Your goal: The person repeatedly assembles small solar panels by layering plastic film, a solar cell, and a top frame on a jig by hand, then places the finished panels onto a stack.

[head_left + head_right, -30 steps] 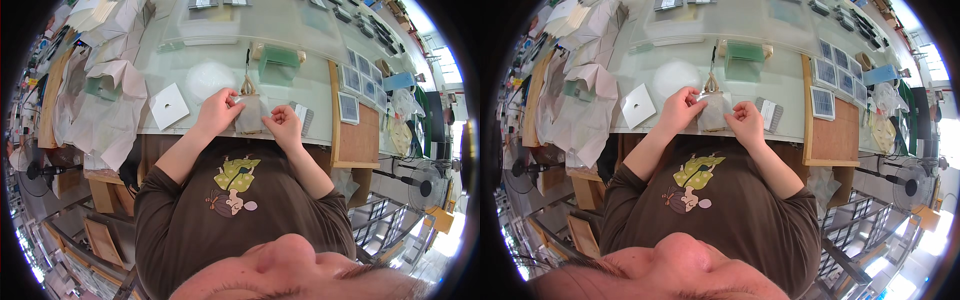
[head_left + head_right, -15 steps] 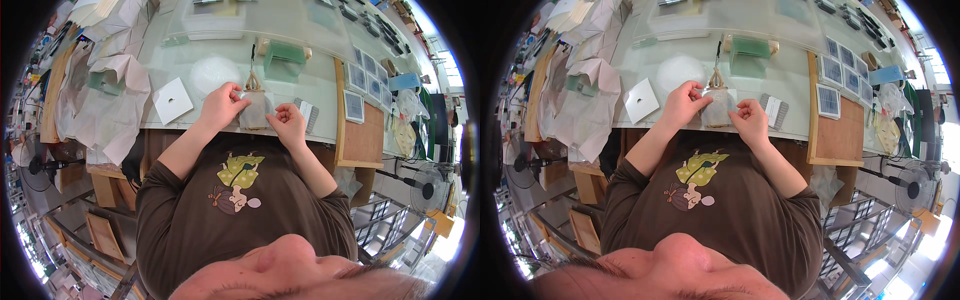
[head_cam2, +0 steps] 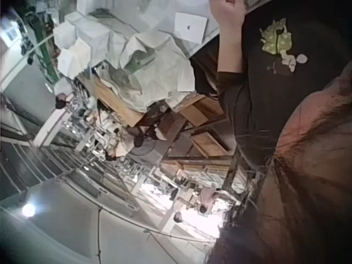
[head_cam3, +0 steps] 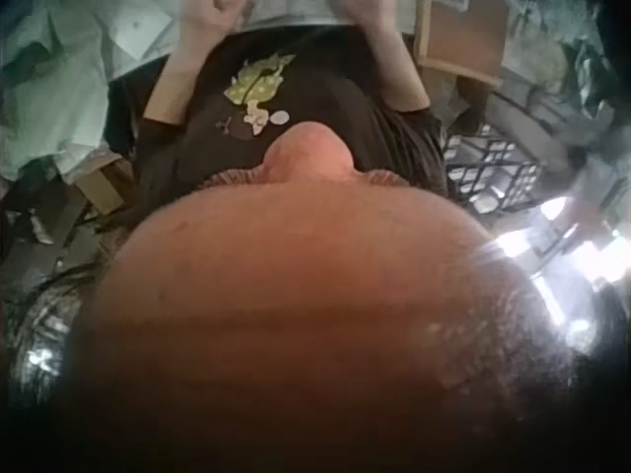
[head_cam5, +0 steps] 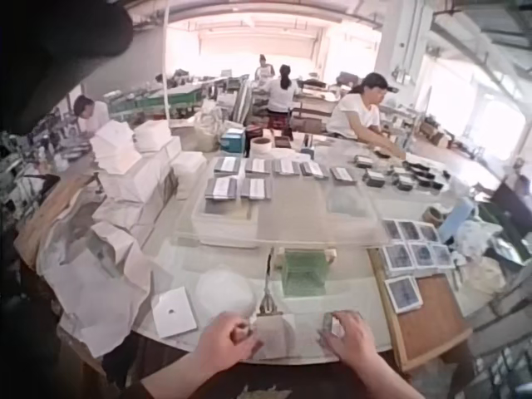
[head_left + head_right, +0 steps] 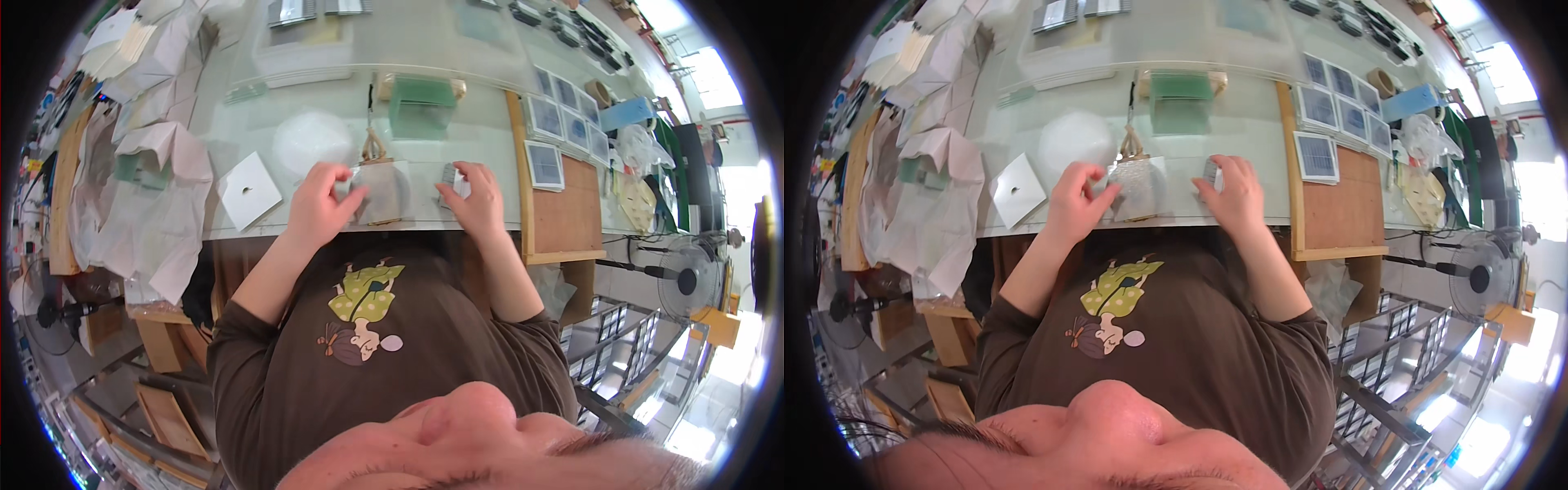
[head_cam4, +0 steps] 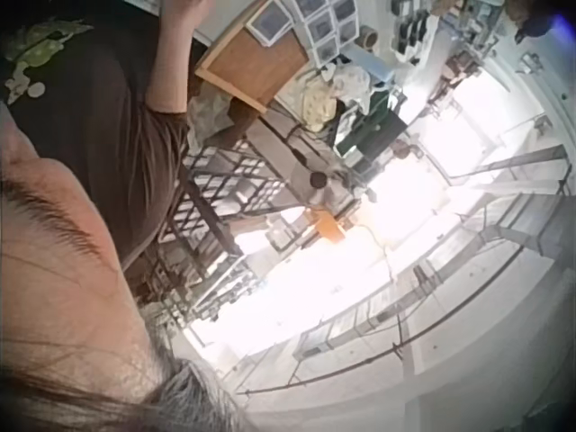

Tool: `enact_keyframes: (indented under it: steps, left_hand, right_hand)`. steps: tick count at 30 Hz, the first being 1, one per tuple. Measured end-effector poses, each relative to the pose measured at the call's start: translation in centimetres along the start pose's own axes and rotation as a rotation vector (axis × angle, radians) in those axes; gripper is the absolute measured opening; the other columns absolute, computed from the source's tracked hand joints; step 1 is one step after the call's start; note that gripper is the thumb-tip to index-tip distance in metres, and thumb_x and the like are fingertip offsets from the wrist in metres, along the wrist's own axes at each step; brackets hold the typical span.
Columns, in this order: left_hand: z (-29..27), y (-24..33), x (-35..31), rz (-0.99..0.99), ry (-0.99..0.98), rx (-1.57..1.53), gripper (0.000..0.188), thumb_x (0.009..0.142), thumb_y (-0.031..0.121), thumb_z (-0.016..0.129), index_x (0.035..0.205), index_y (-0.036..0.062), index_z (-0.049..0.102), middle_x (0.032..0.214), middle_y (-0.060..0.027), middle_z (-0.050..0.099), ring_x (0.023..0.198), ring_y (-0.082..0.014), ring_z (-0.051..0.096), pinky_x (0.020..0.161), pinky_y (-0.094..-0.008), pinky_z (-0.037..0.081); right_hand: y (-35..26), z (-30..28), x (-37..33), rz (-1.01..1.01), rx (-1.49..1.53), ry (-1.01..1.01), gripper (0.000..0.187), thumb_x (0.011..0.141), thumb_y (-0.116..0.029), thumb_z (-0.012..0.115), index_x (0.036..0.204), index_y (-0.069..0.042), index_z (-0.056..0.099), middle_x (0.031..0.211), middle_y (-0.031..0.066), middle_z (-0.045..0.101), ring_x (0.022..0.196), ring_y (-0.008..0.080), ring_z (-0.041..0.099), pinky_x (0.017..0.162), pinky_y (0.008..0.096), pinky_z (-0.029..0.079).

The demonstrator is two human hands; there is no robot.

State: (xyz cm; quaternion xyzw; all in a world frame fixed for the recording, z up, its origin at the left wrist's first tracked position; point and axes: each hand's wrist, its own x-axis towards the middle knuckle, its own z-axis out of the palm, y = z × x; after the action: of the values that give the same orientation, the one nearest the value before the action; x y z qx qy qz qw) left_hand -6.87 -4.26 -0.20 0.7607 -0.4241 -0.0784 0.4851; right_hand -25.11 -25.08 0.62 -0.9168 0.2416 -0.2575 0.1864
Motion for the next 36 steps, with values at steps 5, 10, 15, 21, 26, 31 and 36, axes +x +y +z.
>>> enact_keyframes:
  steps: [5,10,15,21,26,31,36]
  left_hand:
    - [-1.4,0.3,-2.5,0.309,-0.175,0.044,0.031,0.071,0.013,0.079,0.098,0.0071,0.064,0.095,-0.0062,0.062,0.061,-0.0165,0.057,0.054,-0.0268,0.047]
    - [-0.7,-0.7,-2.9,0.468,-0.129,0.165,0.023,0.072,0.008,0.076,0.094,0.0082,0.068,0.101,-0.0062,0.065,0.072,-0.0202,0.064,0.060,-0.0291,0.052]
    - [-0.6,-0.6,-3.1,0.501,-0.145,0.174,0.022,0.072,0.006,0.075,0.093,0.0078,0.068,0.099,-0.0057,0.066,0.073,-0.0205,0.064,0.062,-0.0290,0.053]
    - [-0.7,-0.5,-3.6,0.477,-0.131,0.175,0.022,0.072,0.005,0.074,0.093,0.0077,0.068,0.099,-0.0060,0.066,0.074,-0.0206,0.064,0.063,-0.0291,0.053]
    - [-0.7,-0.5,-3.9,0.465,-0.111,0.181,0.023,0.072,0.005,0.074,0.094,0.0070,0.067,0.100,-0.0064,0.066,0.077,-0.0217,0.065,0.064,-0.0297,0.054]
    - [-0.4,-0.6,-4.2,0.435,-0.068,0.156,0.022,0.072,0.005,0.075,0.091,0.0067,0.066,0.101,-0.0068,0.066,0.077,-0.0236,0.066,0.064,-0.0304,0.054]
    - [-0.4,-1.2,-4.3,0.508,-0.065,0.189,0.019,0.072,0.006,0.074,0.088,0.0077,0.066,0.101,-0.0060,0.067,0.072,-0.0214,0.066,0.059,-0.0293,0.053]
  right_hand:
    - [4.6,-2.5,0.1,0.116,-0.083,-0.266,0.058,0.062,-0.035,0.082,0.109,-0.005,0.064,0.113,0.0108,0.056,0.111,0.0304,0.047,0.097,0.0407,0.038]
    - [4.9,-2.7,0.4,0.115,-0.127,-0.298,0.059,0.060,-0.038,0.082,0.107,-0.006,0.065,0.109,0.0093,0.057,0.111,0.0294,0.047,0.095,0.0407,0.038]
    - [5.2,-2.6,0.2,0.085,-0.159,-0.281,0.060,0.058,-0.040,0.082,0.106,-0.008,0.067,0.106,0.0075,0.058,0.111,0.0275,0.047,0.094,0.0404,0.037]
    - [5.2,-2.3,-0.1,0.115,-0.143,-0.275,0.058,0.058,-0.039,0.082,0.105,-0.009,0.068,0.106,0.0074,0.058,0.111,0.0267,0.047,0.095,0.0398,0.035]
    - [5.9,-1.3,-0.5,0.123,-0.087,-0.162,0.050,0.060,-0.034,0.083,0.100,-0.008,0.068,0.103,0.0069,0.059,0.110,0.0268,0.047,0.096,0.0400,0.034]
    - [6.7,-1.3,0.2,0.225,0.042,-0.160,0.036,0.066,-0.022,0.080,0.094,-0.004,0.066,0.098,0.0084,0.061,0.099,0.0230,0.054,0.087,0.0358,0.041]
    - [5.2,-2.6,2.5,0.422,0.431,-0.173,0.022,0.074,-0.005,0.074,0.094,-0.001,0.065,0.082,0.0006,0.061,0.079,0.0078,0.056,0.069,0.0217,0.046]
